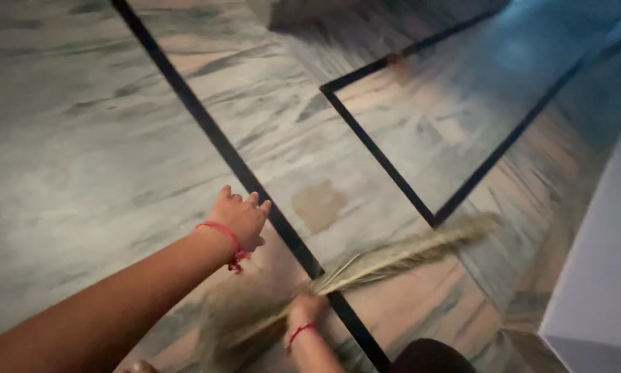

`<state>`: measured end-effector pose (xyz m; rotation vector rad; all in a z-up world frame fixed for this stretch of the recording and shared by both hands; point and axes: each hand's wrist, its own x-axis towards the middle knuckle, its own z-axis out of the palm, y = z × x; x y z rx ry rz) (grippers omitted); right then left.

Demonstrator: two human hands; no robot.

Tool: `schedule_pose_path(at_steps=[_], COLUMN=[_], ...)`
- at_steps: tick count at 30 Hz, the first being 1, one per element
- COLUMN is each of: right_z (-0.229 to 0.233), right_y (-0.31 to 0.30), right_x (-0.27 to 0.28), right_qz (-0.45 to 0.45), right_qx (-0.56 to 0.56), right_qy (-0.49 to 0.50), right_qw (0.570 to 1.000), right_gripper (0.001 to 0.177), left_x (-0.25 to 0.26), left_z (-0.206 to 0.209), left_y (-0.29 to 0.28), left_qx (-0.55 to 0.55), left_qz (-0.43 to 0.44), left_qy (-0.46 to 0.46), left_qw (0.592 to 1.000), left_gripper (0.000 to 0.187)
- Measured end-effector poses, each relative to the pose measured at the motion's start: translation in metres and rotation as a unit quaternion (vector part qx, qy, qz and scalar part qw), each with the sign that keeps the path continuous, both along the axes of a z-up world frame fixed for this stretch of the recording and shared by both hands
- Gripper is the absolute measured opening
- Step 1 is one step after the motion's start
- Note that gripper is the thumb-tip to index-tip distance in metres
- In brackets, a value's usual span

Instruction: The person sweeps the marble floor by hand using a grass broom, gathering debris into a pile.

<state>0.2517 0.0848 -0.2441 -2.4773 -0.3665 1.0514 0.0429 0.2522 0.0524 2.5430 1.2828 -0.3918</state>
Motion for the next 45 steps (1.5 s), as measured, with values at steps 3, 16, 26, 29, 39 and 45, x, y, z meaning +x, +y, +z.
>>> schedule_pose_path(at_steps=[3,16,26,29,39,45], right_z=[-0.012,0.157,0.01,0.013,0.14,0.173], right_y=[0.022,0.128,0.0,0.043,0.173,0.107], right_x=[-0.034,0.153,-0.062,-0.133,-0.12,-0.13], right_qz=[-0.021,-0.006,-0.026,0.03,0.096,0.286], right_qx=[0.157,0.324,0.12,0.16,0.358,0.334], right_qy=[0.114,0.105,0.13,0.185,0.123,0.136], right_qw=[0.981,0.94,0.984,0.969,0.92,0.888], right_gripper=[0.037,0.028,0.035,0.037,0.038,0.02], left_x=[-0.014,-0.062,-0.076,-0.076,-0.114,-0.118], left_z=[-0.001,0.004,0.002,-0.003,0.003,0.013], left_y=[0.006,0.0,0.005,0.005,-0.014,-0.012], left_qx=[-0.005,0.007,-0.001,0.004,0.009,0.231], left_qz=[0.019,0.077,0.098,0.102,0.195,0.224], left_qy=[-0.011,-0.076,-0.092,-0.091,-0.177,-0.419], left_qw=[1.0,0.994,0.991,0.991,0.965,0.849], left_gripper=[0.083,0.067,0.055,0.049,0.045,0.034])
